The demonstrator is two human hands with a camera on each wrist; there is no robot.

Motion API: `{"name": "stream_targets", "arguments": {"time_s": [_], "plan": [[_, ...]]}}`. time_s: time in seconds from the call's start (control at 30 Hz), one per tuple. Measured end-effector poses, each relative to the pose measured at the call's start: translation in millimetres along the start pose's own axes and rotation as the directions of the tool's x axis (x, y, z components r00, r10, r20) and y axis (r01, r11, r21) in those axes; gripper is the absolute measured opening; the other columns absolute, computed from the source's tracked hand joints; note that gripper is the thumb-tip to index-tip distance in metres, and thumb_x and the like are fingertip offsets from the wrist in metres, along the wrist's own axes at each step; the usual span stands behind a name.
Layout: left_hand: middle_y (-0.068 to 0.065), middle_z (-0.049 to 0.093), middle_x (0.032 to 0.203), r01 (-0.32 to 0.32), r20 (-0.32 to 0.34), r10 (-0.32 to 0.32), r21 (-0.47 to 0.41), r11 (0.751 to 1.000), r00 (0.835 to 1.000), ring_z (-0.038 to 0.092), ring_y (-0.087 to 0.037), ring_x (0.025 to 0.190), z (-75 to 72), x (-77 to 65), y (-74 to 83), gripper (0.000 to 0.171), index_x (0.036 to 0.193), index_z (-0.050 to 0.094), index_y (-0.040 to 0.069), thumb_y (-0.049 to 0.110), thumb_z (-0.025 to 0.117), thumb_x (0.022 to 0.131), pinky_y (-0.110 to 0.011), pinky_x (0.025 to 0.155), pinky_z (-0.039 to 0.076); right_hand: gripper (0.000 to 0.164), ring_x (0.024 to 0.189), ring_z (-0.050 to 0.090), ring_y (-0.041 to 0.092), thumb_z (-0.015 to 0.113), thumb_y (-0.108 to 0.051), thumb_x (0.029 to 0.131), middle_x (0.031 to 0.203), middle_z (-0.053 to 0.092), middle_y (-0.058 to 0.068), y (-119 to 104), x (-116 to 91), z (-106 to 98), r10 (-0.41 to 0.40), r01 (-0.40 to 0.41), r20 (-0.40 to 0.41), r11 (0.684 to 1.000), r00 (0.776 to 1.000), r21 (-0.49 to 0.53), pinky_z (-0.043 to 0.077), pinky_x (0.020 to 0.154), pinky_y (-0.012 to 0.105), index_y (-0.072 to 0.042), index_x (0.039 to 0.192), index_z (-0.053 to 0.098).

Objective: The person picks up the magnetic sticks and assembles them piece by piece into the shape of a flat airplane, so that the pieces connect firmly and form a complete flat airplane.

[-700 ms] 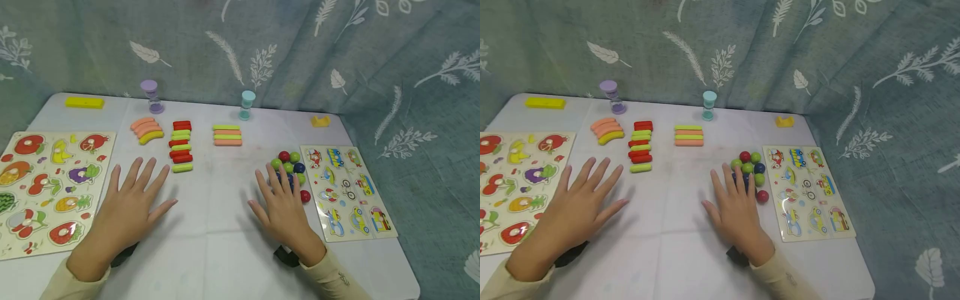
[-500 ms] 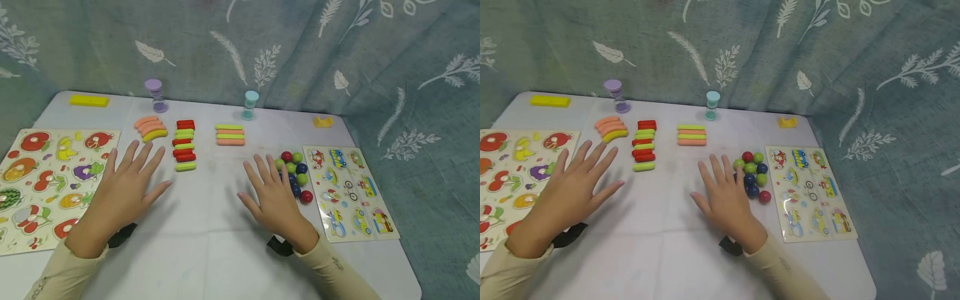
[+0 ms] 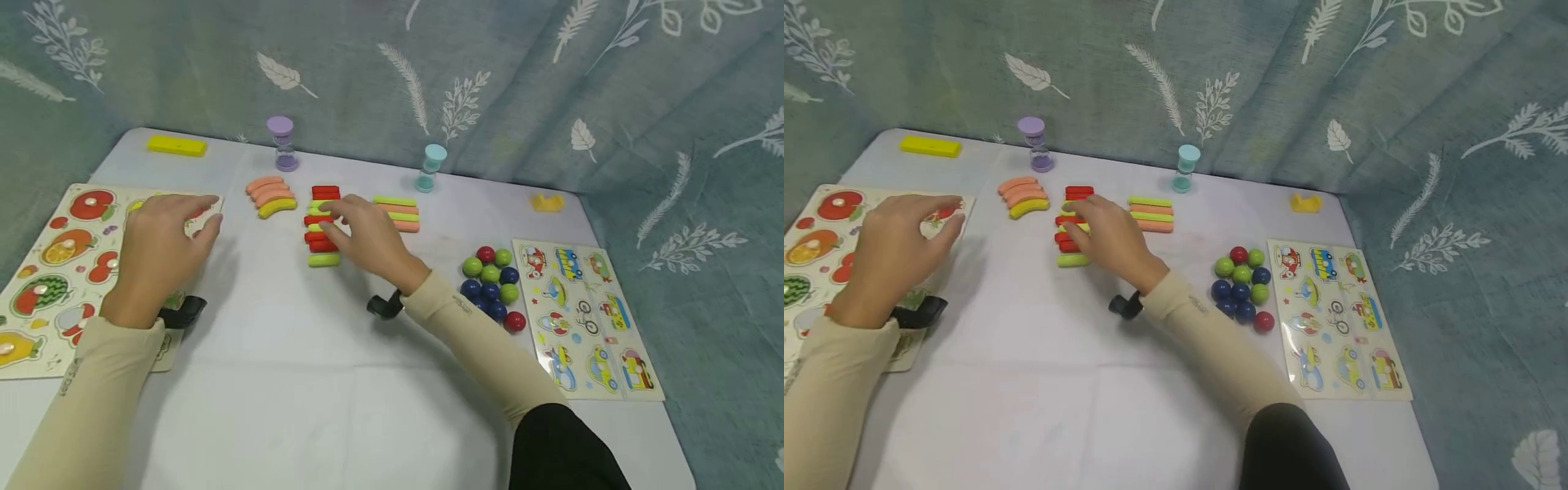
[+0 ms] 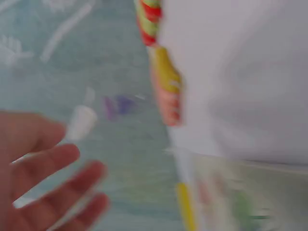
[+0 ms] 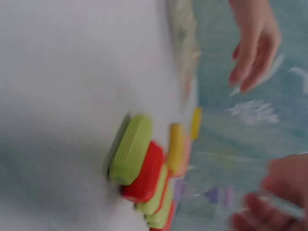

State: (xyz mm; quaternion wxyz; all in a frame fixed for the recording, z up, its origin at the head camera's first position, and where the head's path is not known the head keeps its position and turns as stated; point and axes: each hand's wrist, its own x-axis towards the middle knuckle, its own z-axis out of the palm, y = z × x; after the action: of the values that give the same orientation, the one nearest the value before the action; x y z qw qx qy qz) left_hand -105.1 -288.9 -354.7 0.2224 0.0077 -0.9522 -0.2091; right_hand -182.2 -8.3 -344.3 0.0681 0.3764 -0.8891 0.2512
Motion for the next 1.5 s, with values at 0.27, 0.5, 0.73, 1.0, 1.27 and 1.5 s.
{"name": "stream_targets", "arguments": {"time_s": [0.27,0.5,0.73,1.0,1.27,1.5], "plan": [[-0.010,0.051,0.072,0.296,0.121,-0.275,-0.228,0.927,0.954,0.047,-0.022,0.057,25.1,39.6,-34.2,0.044,0.109,0.069,0.016,0.051,0.059,0.085,-0.029,0.050,0.034,0.028,0.064,0.047,0.012,0.056,-0.037,0.092,0.071,0.054,-0.003,13,63,28,0.142,-0.150,0.124,0.987,0.982,0.055,0.035,0.056,0.023,-0.024,0.115,0.065],[-0.008,0.040,0.068,0.423,0.332,-0.337,-0.234,0.875,0.881,0.038,-0.022,0.055,53.4,63.8,-43.4,0.051,0.115,0.067,0.026,0.062,0.059,0.080,-0.033,0.044,0.027,0.024,0.073,0.051,0.011,0.057,-0.039,0.092,0.077,0.059,-0.005,10,98,55,0.234,-0.241,0.253,0.971,0.939,-0.002,0.041,0.056,0.022,-0.030,0.113,0.066],[-0.009,0.038,0.072,0.444,0.389,-0.346,-0.196,0.874,0.854,0.039,-0.025,0.064,68.8,64.2,-44.0,0.056,0.119,0.065,0.023,0.062,0.059,0.080,-0.034,0.049,0.027,0.026,0.083,0.050,0.011,0.060,-0.042,0.089,0.099,0.061,-0.010,13,111,73,0.243,-0.244,0.324,0.969,0.914,-0.037,0.043,0.065,0.022,-0.032,0.112,0.066],[-0.006,0.038,0.065,0.432,0.390,-0.349,-0.150,0.889,0.852,0.041,-0.025,0.059,79.2,66.2,-42.2,0.054,0.116,0.067,0.020,0.060,0.059,0.081,-0.035,0.050,0.028,0.026,0.087,0.049,0.010,0.064,-0.040,0.087,0.113,0.061,-0.010,19,112,74,0.233,-0.230,0.302,0.972,0.924,-0.044,0.042,0.070,0.023,-0.029,0.110,0.068],[-0.006,0.040,0.067,0.427,0.384,-0.347,-0.147,0.892,0.856,0.042,-0.025,0.063,81.0,64.6,-38.0,0.060,0.113,0.067,0.016,0.064,0.059,0.078,-0.034,0.050,0.028,0.019,0.085,0.050,0.011,0.065,-0.037,0.087,0.100,0.060,-0.010,19,111,72,0.252,-0.245,0.343,0.967,0.905,-0.066,0.041,0.069,0.025,-0.029,0.104,0.067],[-0.009,0.045,0.075,0.429,0.378,-0.353,-0.138,0.892,0.856,0.043,-0.025,0.069,81.5,63.9,-38.5,0.066,0.113,0.067,0.013,0.067,0.059,0.076,-0.036,0.054,0.029,0.027,0.090,0.049,0.008,0.066,-0.038,0.086,0.107,0.060,-0.011,14,110,73,0.225,-0.203,0.362,0.974,0.905,-0.099,0.042,0.073,0.025,-0.027,0.110,0.066]]}}
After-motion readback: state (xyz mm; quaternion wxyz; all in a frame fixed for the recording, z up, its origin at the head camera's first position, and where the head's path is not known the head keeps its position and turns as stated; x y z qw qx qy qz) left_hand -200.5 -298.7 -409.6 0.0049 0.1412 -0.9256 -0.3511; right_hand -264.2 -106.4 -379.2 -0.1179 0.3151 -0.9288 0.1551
